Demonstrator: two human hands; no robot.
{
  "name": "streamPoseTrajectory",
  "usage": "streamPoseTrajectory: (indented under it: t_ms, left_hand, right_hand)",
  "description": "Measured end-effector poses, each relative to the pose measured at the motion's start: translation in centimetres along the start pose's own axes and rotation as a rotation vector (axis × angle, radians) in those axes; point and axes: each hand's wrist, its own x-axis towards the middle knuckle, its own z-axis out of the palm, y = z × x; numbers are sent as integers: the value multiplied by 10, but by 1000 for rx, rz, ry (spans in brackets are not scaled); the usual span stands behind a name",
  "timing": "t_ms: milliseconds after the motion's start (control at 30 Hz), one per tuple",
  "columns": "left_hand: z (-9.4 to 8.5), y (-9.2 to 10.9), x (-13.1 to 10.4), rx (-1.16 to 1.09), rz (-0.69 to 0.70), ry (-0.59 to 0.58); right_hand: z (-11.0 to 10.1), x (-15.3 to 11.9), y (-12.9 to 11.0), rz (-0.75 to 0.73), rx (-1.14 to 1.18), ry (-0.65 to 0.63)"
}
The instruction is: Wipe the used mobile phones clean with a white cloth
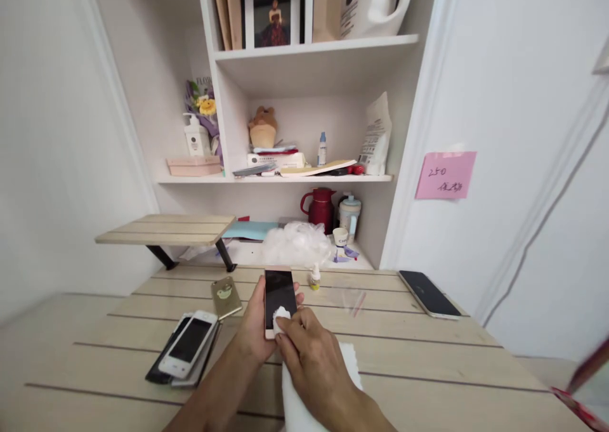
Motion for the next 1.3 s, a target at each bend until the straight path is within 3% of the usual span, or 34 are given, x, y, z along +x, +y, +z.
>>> streamPoseTrajectory:
  t_ms: [133, 267, 367, 567, 767, 967, 1167, 1300]
  left_hand:
    - [-34, -27, 4, -51, -63, 52]
    - [-46, -36, 2, -68, -107, 1]
    - [-49, -35, 2, -64, -138, -40]
    - [-52, -40, 6, -89, -148, -55]
    - [-51, -43, 7, -109, -214, -53]
    - [-53, -44, 14, -171, -186, -52]
    - [-57, -44, 15, -119, -194, -37]
    - [-55, -38, 15, -114, -134, -70]
  right_hand:
    - [17, -30, 12, 98, 28, -57]
    - [22, -49, 11, 110, 60, -18]
    - [19, -54, 15, 102, 40, -30]
    - [11, -53, 23, 184, -17, 64]
    - [25, -56, 0, 65, 12, -159]
    - [22, -55, 28, 149, -76, 6]
    - [36, -49, 13, 21, -74, -90]
    - [37, -27, 30, 41, -132, -4]
